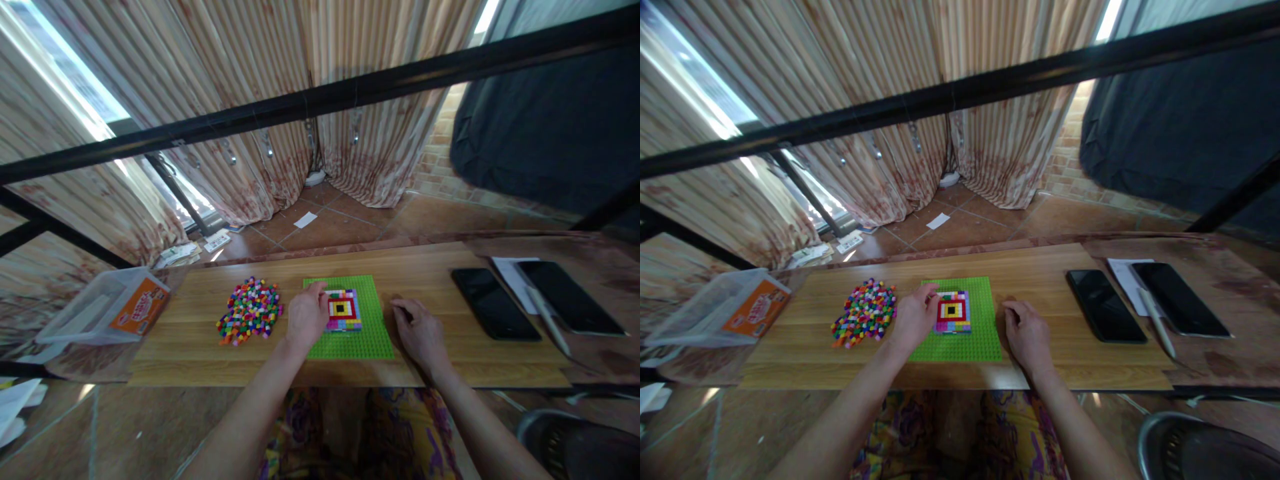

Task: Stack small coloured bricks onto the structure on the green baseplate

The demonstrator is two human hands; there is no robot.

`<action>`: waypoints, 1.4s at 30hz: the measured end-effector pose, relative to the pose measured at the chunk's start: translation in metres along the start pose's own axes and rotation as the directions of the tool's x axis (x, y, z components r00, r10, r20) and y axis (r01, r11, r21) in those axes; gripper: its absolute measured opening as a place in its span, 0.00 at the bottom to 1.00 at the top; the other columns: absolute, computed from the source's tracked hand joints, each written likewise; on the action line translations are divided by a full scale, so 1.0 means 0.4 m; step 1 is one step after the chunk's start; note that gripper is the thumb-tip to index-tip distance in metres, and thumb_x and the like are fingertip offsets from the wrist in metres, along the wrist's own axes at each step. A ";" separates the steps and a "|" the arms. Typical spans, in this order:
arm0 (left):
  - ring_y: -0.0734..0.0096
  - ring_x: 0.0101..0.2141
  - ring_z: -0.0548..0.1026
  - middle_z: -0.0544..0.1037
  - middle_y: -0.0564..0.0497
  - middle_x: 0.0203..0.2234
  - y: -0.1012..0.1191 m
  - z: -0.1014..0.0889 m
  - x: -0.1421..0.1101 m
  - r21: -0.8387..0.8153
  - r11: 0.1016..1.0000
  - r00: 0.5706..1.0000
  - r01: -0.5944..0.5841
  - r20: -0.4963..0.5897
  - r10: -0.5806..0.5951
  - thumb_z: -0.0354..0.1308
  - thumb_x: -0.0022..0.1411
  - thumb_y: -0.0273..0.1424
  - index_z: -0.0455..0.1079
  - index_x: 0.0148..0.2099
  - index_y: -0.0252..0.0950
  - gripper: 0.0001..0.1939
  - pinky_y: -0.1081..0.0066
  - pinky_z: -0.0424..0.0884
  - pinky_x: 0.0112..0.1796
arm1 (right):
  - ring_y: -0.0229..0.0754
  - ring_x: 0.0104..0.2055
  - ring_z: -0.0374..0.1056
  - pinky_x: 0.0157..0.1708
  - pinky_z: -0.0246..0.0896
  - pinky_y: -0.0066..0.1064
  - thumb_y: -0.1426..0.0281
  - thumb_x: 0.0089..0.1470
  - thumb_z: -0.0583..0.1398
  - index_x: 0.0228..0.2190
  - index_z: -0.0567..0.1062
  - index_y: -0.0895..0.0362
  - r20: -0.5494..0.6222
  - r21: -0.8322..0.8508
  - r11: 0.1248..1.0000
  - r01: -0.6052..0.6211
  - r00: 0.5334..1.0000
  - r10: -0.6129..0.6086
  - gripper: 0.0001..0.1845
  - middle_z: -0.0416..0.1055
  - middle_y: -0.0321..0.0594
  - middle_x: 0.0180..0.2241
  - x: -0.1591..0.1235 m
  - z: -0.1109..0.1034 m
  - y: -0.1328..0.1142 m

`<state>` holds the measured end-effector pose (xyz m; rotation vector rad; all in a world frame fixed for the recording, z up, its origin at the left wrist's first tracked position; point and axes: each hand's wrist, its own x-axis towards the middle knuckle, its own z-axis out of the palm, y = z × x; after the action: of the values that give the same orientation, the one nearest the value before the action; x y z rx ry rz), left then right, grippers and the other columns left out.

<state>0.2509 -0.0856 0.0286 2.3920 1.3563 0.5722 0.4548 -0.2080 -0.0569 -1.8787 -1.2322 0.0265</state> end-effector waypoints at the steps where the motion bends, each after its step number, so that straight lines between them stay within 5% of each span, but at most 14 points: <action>1: 0.63 0.39 0.77 0.80 0.45 0.38 -0.003 0.001 0.005 -0.028 1.000 1.000 0.004 -0.030 -0.005 0.53 0.64 0.27 0.74 0.49 0.36 0.14 0.65 0.71 0.44 | 0.46 0.37 0.72 0.39 0.66 0.38 0.63 0.60 0.52 0.35 0.78 0.56 0.000 -0.004 1.000 0.000 1.000 0.000 0.16 0.77 0.45 0.36 0.000 0.000 0.000; 4: 0.61 0.46 0.75 0.79 0.43 0.43 -0.011 0.011 0.028 -0.139 0.990 0.996 -0.005 -0.084 -0.007 0.56 0.62 0.28 0.75 0.48 0.34 0.13 0.62 0.69 0.51 | 0.46 0.36 0.72 0.39 0.66 0.38 0.63 0.60 0.52 0.35 0.78 0.56 -0.002 -0.005 1.000 0.008 1.000 -0.008 0.16 0.77 0.45 0.36 0.001 -0.001 0.003; 10: 0.67 0.38 0.78 0.82 0.47 0.39 -0.021 0.053 0.052 -0.438 0.888 0.987 0.143 0.134 -0.093 0.55 0.61 0.28 0.78 0.44 0.36 0.12 0.67 0.73 0.44 | 0.46 0.36 0.72 0.38 0.66 0.38 0.63 0.60 0.53 0.35 0.78 0.55 -0.014 -0.016 1.000 0.010 1.000 -0.011 0.15 0.77 0.45 0.36 -0.001 0.000 0.008; 27: 0.69 0.32 0.79 0.83 0.49 0.32 -0.039 0.116 0.050 -0.650 0.704 0.958 0.285 0.186 -0.217 0.60 0.58 0.31 0.81 0.36 0.35 0.09 0.70 0.74 0.36 | 0.46 0.37 0.73 0.39 0.66 0.38 0.62 0.60 0.53 0.36 0.78 0.56 -0.014 -0.065 0.996 0.061 0.998 -0.062 0.16 0.77 0.46 0.37 -0.006 0.001 0.027; 33: 0.69 0.33 0.79 0.83 0.48 0.33 -0.025 0.093 0.047 -0.702 0.652 0.957 0.288 0.204 -0.204 0.59 0.58 0.28 0.80 0.38 0.33 0.09 0.71 0.74 0.37 | 0.47 0.38 0.73 0.38 0.66 0.38 0.62 0.59 0.53 0.36 0.78 0.56 -0.002 -0.092 0.994 0.055 0.998 -0.055 0.17 0.78 0.47 0.38 -0.003 0.004 0.037; 36: 0.69 0.37 0.79 0.83 0.47 0.36 -0.030 0.059 0.038 -0.748 0.628 0.973 0.215 0.106 -0.207 0.57 0.61 0.28 0.79 0.41 0.32 0.10 0.71 0.73 0.40 | 0.48 0.39 0.73 0.38 0.66 0.39 0.62 0.59 0.52 0.36 0.78 0.57 0.005 -0.091 0.994 0.056 0.998 -0.055 0.17 0.78 0.47 0.38 -0.002 0.002 0.036; 42: 0.69 0.40 0.78 0.82 0.48 0.38 -0.156 -0.038 -0.073 -0.655 0.738 0.945 0.163 -0.111 -0.307 0.57 0.61 0.27 0.77 0.39 0.33 0.08 0.70 0.71 0.46 | 0.49 0.38 0.72 0.37 0.66 0.40 0.60 0.58 0.52 0.36 0.78 0.56 0.017 -0.089 0.995 0.047 0.999 -0.045 0.18 0.78 0.48 0.38 -0.004 0.003 0.041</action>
<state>0.1840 -0.0787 0.0071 1.6087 1.2500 1.0455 0.4656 -0.2106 -0.0690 -1.9292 -1.3055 -0.0407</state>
